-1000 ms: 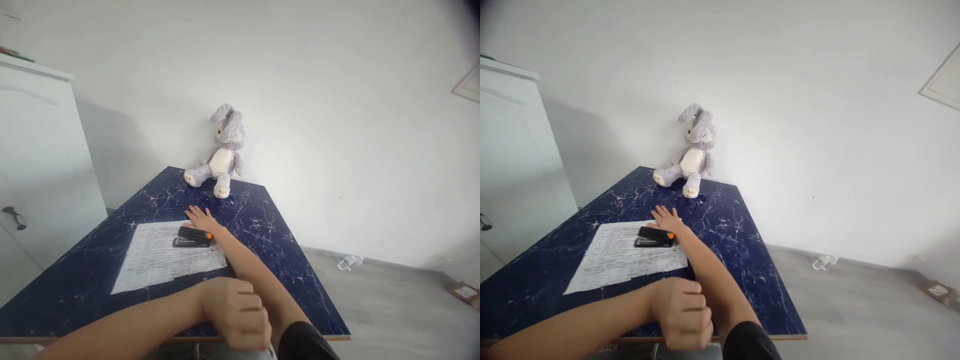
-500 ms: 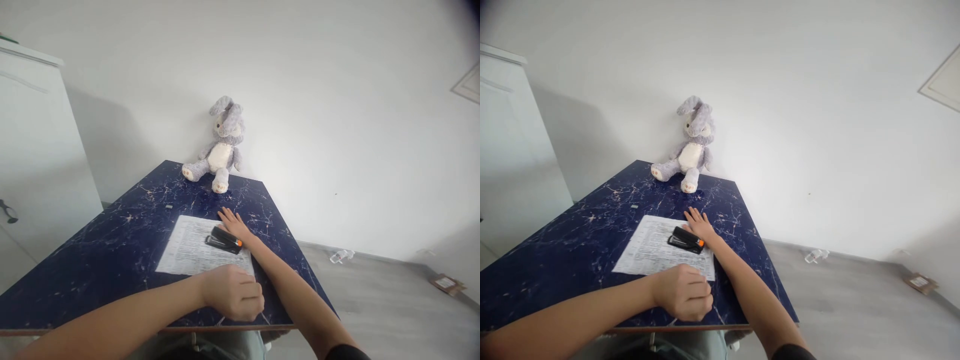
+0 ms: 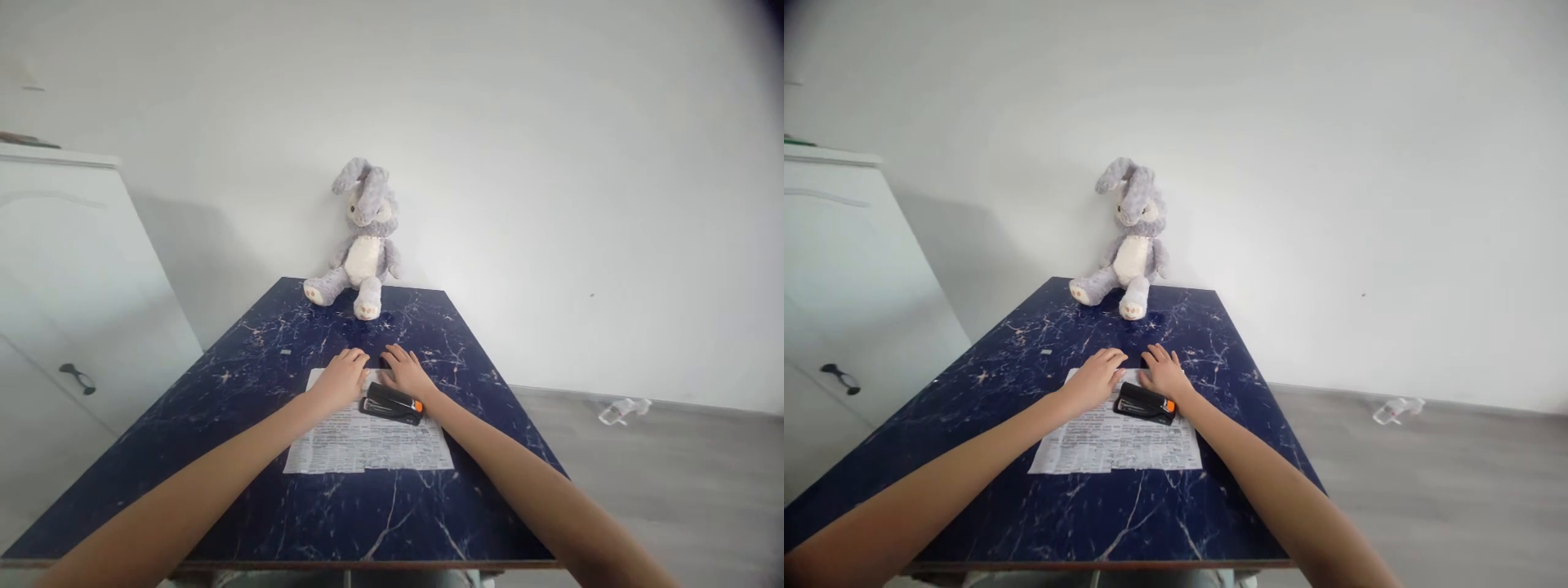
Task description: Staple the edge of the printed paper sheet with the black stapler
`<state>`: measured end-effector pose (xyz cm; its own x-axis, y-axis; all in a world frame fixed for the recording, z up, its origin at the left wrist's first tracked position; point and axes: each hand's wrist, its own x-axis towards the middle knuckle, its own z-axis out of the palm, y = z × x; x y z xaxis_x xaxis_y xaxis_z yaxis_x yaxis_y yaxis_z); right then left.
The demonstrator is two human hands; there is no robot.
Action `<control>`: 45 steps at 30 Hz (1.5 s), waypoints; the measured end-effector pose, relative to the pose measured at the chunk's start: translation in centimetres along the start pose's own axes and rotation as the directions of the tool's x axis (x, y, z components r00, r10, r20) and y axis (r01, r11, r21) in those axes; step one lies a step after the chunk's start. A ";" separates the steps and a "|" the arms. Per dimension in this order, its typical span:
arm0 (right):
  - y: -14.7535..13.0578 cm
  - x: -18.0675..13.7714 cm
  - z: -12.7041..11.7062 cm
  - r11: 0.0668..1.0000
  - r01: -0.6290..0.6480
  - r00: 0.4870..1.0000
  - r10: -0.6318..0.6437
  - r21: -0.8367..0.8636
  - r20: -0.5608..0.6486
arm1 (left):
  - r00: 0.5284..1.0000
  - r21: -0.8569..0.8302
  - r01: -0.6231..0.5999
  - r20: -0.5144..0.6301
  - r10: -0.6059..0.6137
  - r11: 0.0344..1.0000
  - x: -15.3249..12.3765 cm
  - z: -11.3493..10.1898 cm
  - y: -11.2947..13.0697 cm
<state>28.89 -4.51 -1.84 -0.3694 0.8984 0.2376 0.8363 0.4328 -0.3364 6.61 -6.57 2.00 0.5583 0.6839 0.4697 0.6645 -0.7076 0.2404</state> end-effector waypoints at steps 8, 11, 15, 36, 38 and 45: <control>-3.3 -1.7 -3.2 0.879 0.320 0.947 -0.301 0.354 -0.110 | 0.979 0.074 0.039 0.198 -0.053 0.996 -2.0 1.3 -3.4; -4.3 -3.3 -3.8 0.848 0.395 0.896 -0.440 0.354 0.054 | 0.973 0.037 0.054 0.222 -0.061 0.998 -2.0 1.2 -3.4; -4.2 -5.3 -4.8 0.929 0.257 0.952 -0.291 0.265 0.097 | 0.977 -0.011 0.088 0.194 -0.084 0.996 -2.2 1.7 -3.5; -0.5 -10.2 -10.8 0.986 -0.131 0.976 0.109 0.106 0.187 | 0.978 -0.092 0.163 0.143 -0.149 0.982 -2.6 1.9 -3.8; -1.2 -10.3 -10.6 0.976 -0.119 0.983 0.089 0.184 0.164 | 0.976 -0.089 0.169 0.157 -0.154 0.982 -2.6 2.1 -4.0; -0.8 -9.6 -9.8 0.935 0.176 0.974 -0.210 0.309 0.081 | 0.981 -0.095 0.139 0.151 -0.124 0.986 -3.1 1.3 -2.7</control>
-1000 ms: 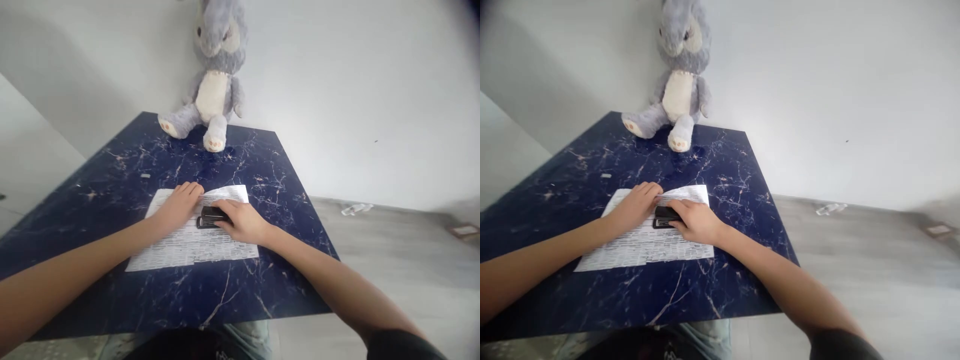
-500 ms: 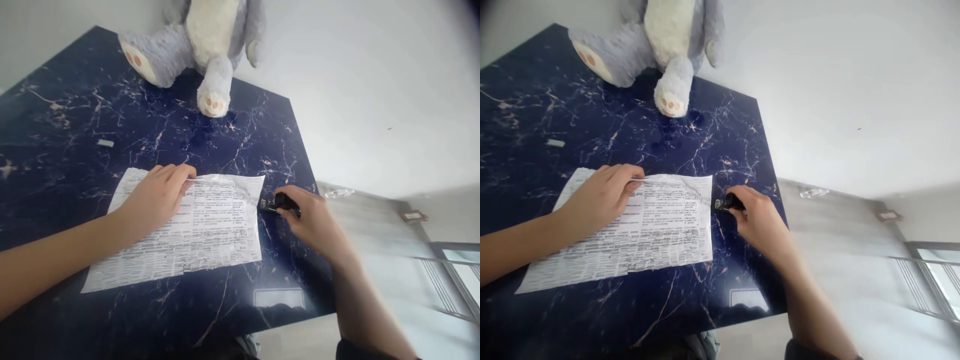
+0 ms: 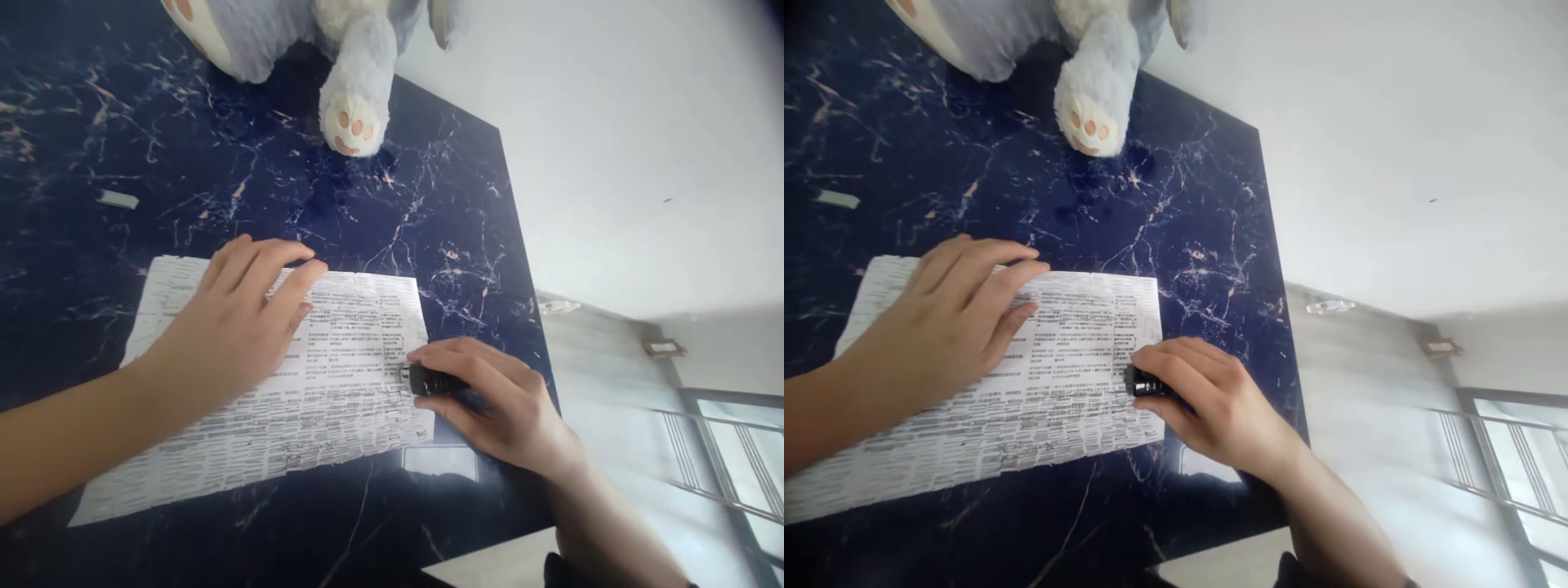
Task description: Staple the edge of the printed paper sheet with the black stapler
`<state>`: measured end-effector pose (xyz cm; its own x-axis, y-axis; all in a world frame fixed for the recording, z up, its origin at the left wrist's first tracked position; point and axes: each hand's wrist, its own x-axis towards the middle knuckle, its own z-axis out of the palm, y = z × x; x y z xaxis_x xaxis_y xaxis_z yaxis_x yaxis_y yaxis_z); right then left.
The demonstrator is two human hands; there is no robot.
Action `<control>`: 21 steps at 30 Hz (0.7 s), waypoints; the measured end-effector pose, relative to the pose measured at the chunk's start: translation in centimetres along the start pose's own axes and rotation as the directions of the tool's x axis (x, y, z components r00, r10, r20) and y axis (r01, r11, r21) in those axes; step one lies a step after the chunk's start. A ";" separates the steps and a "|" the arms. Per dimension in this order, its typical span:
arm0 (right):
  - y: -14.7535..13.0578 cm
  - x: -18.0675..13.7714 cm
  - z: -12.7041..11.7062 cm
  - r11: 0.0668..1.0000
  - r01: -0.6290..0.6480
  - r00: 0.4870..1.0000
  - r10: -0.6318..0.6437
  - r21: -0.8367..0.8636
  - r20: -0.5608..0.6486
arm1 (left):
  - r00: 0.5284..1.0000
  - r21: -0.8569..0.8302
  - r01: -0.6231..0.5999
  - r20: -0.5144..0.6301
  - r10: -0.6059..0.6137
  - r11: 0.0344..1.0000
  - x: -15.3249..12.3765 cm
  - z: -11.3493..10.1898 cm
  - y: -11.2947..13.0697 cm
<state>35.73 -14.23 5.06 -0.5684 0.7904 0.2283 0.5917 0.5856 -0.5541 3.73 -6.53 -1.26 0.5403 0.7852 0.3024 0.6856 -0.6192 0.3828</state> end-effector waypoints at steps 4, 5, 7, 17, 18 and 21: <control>1.3 0.4 -0.1 0.997 0.079 0.997 -0.078 -0.007 0.009 | 0.948 -0.194 -0.268 0.120 0.294 0.944 -1.3 0.1 1.6; 1.6 0.5 0.1 0.994 0.112 0.993 -0.112 0.002 -0.045 | 0.916 -0.240 -0.326 0.158 0.368 0.914 -1.5 0.2 2.0; 2.2 0.9 0.7 0.981 0.192 0.971 -0.188 0.016 -0.145 | 0.874 -0.272 -0.365 0.229 0.428 0.890 -1.8 0.4 2.5; 2.6 1.4 1.9 0.962 0.262 0.954 -0.270 -0.075 -0.130 | 0.884 -0.457 -0.220 0.280 0.375 0.862 -2.4 1.1 2.3; 2.5 1.4 1.9 0.964 0.250 0.959 -0.259 -0.091 -0.118 | 0.888 -0.484 -0.184 0.292 0.356 0.856 -2.4 1.2 2.3; 2.1 1.3 1.9 0.962 0.252 0.961 -0.262 -0.106 -0.091 | 0.899 -0.546 -0.062 0.334 0.284 0.836 -2.4 1.4 2.3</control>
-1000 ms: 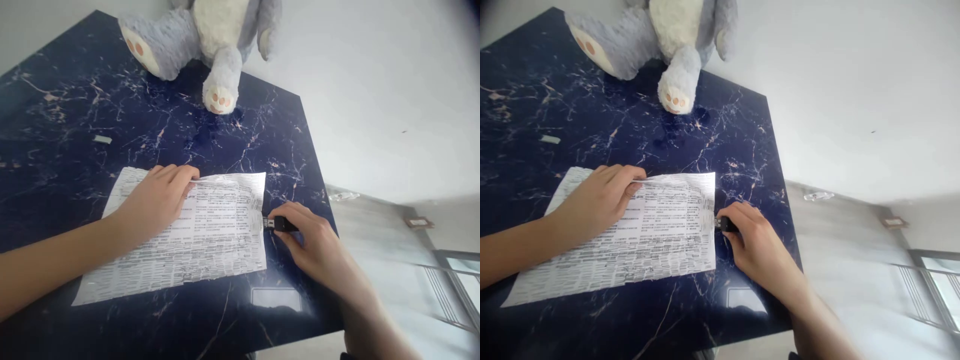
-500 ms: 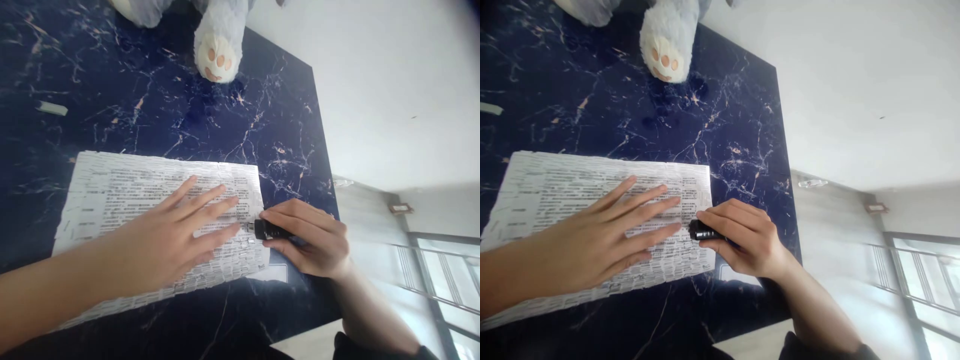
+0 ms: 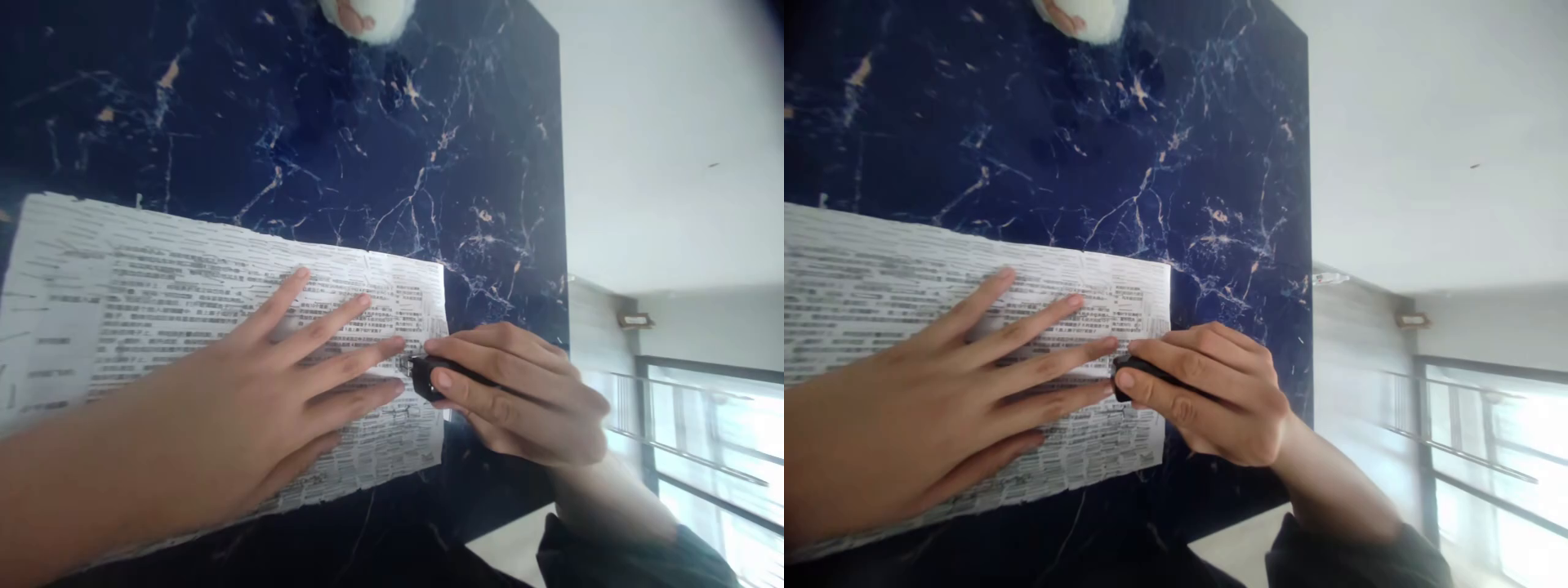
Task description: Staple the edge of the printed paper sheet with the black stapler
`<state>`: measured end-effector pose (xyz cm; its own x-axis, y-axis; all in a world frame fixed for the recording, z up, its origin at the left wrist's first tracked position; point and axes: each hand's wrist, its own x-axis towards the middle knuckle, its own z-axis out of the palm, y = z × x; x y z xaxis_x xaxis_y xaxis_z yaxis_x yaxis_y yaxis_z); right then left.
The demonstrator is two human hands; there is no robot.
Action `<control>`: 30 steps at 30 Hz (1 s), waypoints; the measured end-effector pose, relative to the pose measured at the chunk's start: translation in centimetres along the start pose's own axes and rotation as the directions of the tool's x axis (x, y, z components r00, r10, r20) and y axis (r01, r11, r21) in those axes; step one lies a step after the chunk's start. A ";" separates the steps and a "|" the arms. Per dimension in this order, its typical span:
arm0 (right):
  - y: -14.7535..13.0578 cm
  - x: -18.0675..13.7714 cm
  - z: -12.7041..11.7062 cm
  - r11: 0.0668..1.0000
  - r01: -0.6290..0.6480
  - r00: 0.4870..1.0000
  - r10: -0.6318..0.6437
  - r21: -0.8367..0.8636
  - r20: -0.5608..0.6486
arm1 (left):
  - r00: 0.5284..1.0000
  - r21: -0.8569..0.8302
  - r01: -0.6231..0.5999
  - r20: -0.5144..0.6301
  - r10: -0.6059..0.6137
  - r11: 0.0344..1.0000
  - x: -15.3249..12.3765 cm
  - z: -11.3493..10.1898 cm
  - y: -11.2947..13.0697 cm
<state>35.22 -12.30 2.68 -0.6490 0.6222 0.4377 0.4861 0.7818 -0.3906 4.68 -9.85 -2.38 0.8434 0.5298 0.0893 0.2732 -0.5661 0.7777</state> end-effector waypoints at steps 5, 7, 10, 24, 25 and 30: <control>-0.4 -0.2 -0.2 0.999 -0.040 0.998 0.042 -0.033 0.046 | 0.996 -0.062 0.040 -0.076 -0.044 0.997 -0.2 0.3 -0.2; -0.5 -0.2 -0.3 0.997 -0.058 0.997 0.060 -0.044 0.050 | 0.990 -0.084 0.049 -0.131 -0.060 0.995 -0.4 0.5 -0.4; -0.6 0.0 -0.4 0.997 -0.070 0.995 0.072 -0.040 0.065 | 0.981 -0.110 0.056 -0.181 -0.076 0.992 -0.7 0.8 -0.6; -1.6 0.2 -0.8 0.986 -0.134 0.974 0.149 -0.100 0.168 | 0.989 -0.142 0.046 -0.133 -0.065 0.989 -1.2 1.4 -0.9; -1.7 0.3 -0.7 0.984 -0.130 0.973 0.150 -0.123 0.173 | 0.993 -0.134 0.036 -0.107 -0.050 0.990 -1.1 1.4 -0.9; -2.1 -0.3 0.1 0.972 -0.085 0.979 0.123 -0.220 0.165 | 0.995 -0.177 0.024 -0.095 -0.041 0.984 -0.7 1.0 -0.7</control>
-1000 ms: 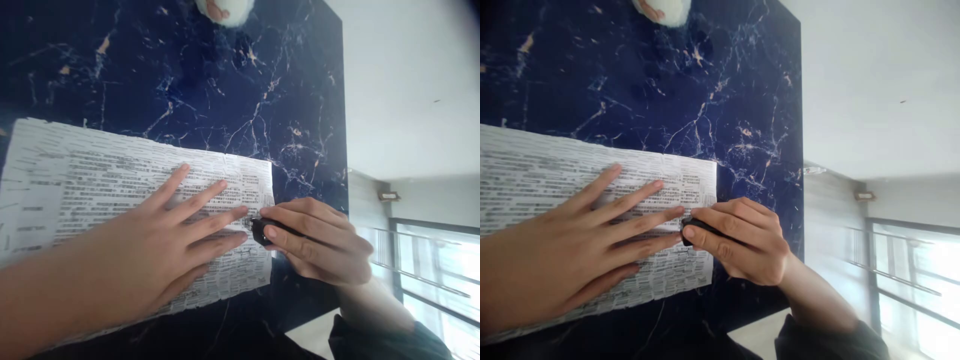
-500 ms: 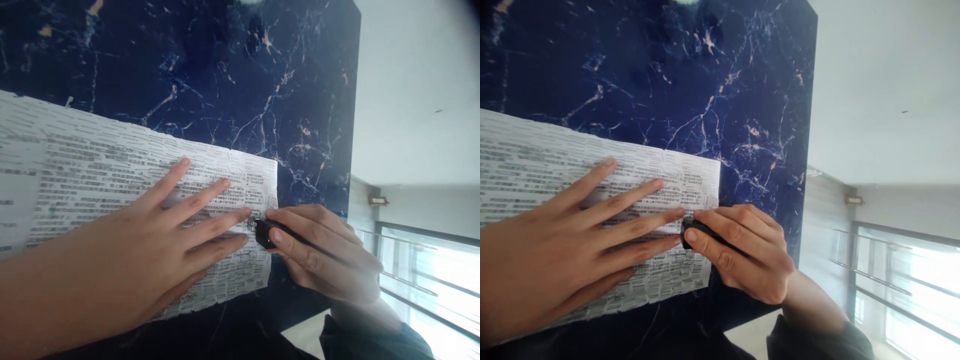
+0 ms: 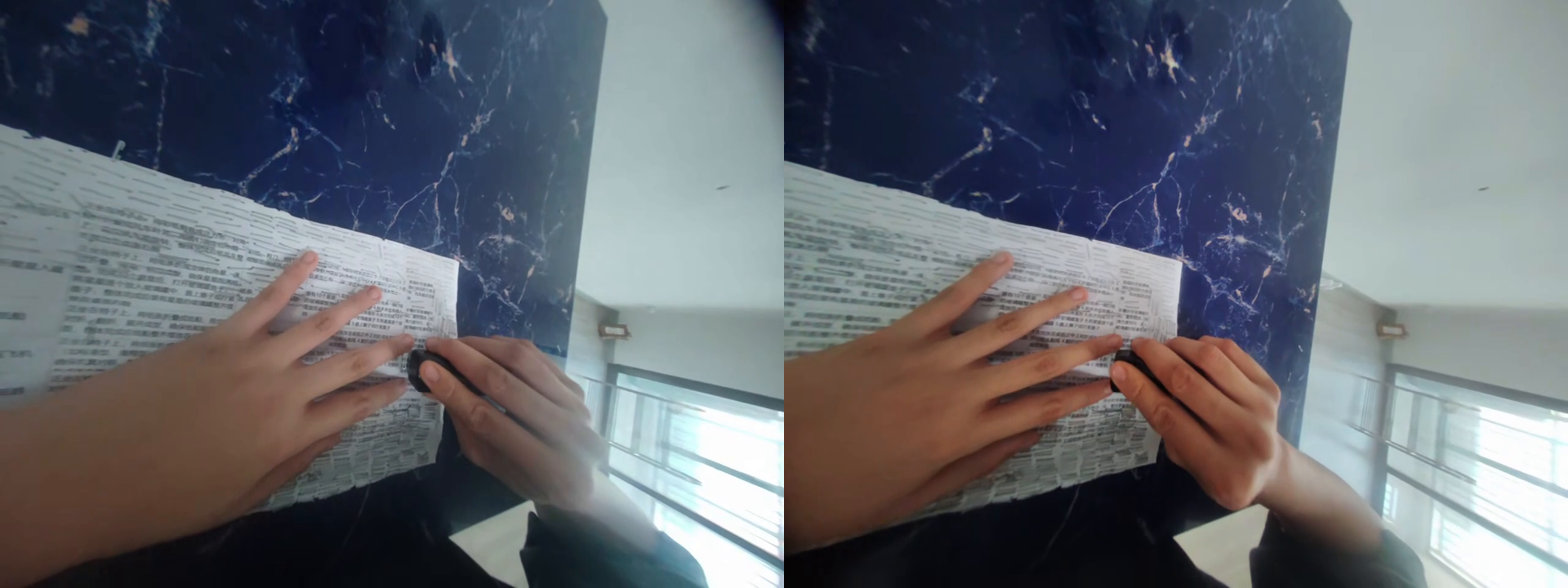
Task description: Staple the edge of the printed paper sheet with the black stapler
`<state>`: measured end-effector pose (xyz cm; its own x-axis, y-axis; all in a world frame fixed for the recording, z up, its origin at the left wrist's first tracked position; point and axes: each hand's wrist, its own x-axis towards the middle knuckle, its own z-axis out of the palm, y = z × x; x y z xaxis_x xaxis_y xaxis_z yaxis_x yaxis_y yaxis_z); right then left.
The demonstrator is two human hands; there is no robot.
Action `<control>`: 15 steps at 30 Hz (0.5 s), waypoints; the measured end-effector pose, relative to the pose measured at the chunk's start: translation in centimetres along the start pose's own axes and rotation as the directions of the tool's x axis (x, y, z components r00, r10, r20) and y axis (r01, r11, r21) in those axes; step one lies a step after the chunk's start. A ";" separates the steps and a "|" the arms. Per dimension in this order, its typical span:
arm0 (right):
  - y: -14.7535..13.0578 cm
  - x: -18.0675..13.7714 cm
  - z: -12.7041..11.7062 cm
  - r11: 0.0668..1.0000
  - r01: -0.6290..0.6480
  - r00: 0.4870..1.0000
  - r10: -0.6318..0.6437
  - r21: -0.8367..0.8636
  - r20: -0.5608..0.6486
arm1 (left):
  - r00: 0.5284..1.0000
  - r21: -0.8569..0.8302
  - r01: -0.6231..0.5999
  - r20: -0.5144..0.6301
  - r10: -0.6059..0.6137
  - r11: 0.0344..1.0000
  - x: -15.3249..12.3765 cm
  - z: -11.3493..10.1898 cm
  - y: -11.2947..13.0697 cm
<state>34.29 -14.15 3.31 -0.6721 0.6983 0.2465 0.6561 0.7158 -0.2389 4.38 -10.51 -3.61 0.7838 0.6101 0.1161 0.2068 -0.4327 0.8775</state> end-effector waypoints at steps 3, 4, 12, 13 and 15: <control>0.4 -0.4 0.5 1.000 -0.005 1.000 0.005 -0.013 -0.018 | 0.999 -0.015 0.027 -0.022 -0.028 1.000 0.6 -0.4 0.5; 0.6 -0.5 0.6 1.000 0.002 0.999 -0.003 -0.003 -0.032 | 1.000 0.011 0.013 -0.004 -0.013 1.000 0.9 -0.6 0.7; 2.9 -0.2 -0.1 0.997 -0.043 0.935 0.061 0.059 -0.348 | 0.995 0.143 -0.100 0.010 0.099 0.985 1.3 -1.6 1.6; 3.2 -0.3 -0.5 0.997 -0.054 0.933 0.073 0.062 -0.351 | 0.995 0.160 -0.099 0.019 0.097 0.982 1.2 -1.7 1.6; 4.2 -0.6 -1.3 0.992 -0.062 0.964 0.088 0.111 -0.252 | 0.993 0.219 -0.103 0.071 0.089 0.970 1.1 -1.8 1.7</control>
<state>37.88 -11.58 3.40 -0.5032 0.7357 0.4533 0.6544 0.6670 -0.3562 4.58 -9.37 -1.15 0.8389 0.5202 0.1601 0.2484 -0.6275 0.7379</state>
